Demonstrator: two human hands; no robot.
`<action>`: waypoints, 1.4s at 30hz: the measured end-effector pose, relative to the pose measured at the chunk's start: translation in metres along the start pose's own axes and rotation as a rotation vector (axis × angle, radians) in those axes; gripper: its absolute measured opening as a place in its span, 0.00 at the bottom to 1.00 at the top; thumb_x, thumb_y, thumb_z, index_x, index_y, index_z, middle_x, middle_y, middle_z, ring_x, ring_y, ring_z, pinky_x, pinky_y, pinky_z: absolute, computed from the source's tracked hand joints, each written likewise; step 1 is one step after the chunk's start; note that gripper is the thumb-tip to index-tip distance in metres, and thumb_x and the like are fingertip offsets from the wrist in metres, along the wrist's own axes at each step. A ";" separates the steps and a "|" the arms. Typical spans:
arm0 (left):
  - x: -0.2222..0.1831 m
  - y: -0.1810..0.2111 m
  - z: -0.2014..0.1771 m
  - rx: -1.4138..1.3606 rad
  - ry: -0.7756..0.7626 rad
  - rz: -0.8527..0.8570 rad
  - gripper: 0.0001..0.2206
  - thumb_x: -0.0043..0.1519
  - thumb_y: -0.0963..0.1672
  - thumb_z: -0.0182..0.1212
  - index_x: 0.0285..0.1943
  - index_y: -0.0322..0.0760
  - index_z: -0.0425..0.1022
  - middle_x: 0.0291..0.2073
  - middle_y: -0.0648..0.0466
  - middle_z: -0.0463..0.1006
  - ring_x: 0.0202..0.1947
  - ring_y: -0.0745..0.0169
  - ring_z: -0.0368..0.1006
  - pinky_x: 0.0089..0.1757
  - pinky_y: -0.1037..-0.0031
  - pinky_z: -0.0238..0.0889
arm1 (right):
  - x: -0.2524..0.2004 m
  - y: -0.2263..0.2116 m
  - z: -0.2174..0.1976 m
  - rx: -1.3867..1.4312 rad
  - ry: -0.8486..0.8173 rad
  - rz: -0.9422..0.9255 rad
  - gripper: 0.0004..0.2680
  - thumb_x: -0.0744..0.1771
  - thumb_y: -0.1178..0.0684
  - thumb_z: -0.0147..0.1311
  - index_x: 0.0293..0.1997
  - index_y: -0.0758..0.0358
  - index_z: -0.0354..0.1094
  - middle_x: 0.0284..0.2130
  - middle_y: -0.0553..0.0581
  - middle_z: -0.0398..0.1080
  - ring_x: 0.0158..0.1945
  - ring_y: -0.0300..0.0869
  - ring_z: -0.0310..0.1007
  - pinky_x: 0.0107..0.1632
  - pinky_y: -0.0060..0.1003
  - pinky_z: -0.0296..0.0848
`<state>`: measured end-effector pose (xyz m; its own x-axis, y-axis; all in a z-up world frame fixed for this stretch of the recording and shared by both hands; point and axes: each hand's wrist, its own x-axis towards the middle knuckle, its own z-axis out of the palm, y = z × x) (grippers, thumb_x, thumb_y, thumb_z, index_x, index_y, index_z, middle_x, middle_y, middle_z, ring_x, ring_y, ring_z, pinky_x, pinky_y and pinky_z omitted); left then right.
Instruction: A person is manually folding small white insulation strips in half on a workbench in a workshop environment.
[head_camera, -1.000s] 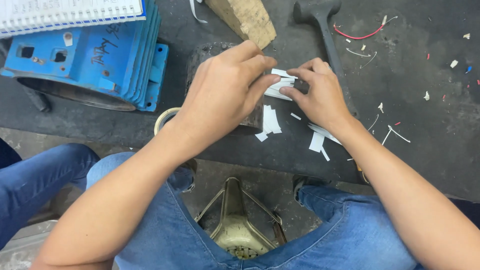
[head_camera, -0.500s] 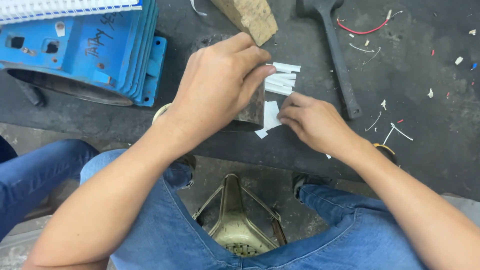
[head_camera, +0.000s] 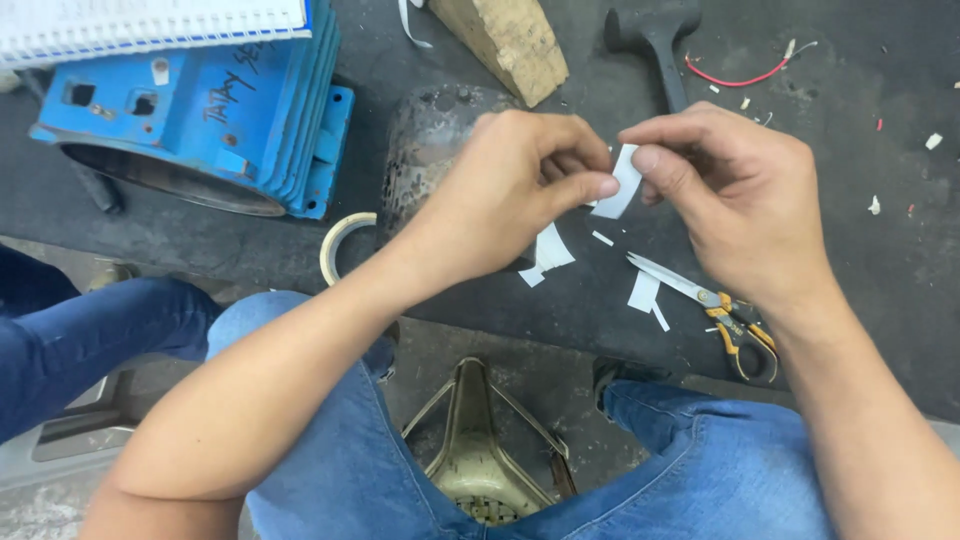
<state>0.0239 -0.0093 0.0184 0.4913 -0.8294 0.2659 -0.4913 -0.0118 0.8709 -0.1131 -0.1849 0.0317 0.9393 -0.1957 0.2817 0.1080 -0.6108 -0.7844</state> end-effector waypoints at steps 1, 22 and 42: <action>0.000 0.001 0.002 0.009 0.001 0.004 0.03 0.64 0.43 0.70 0.40 0.41 0.85 0.30 0.61 0.87 0.32 0.74 0.79 0.36 0.77 0.72 | -0.001 0.000 0.002 0.003 0.005 -0.007 0.04 0.76 0.64 0.57 0.56 0.72 0.76 0.39 0.60 0.73 0.37 0.40 0.74 0.46 0.30 0.72; -0.004 -0.029 0.040 -0.734 0.145 -0.227 0.13 0.65 0.49 0.66 0.43 0.35 0.87 0.36 0.55 0.85 0.38 0.68 0.79 0.35 0.75 0.73 | -0.027 0.023 0.001 -0.384 0.083 -0.338 0.12 0.76 0.69 0.68 0.69 0.84 0.78 0.56 0.79 0.73 0.57 0.60 0.75 0.61 0.49 0.74; -0.012 -0.006 0.008 0.147 0.055 0.247 0.13 0.72 0.49 0.52 0.50 0.40 0.80 0.37 0.55 0.79 0.39 0.54 0.81 0.43 0.64 0.70 | -0.033 0.014 0.001 -0.330 0.029 -0.127 0.05 0.76 0.63 0.62 0.58 0.75 0.80 0.39 0.66 0.77 0.41 0.49 0.76 0.51 0.41 0.72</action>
<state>0.0150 -0.0036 0.0065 0.3800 -0.7860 0.4876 -0.6978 0.1025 0.7089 -0.1421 -0.1861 0.0107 0.9149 -0.1212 0.3851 0.1080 -0.8456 -0.5227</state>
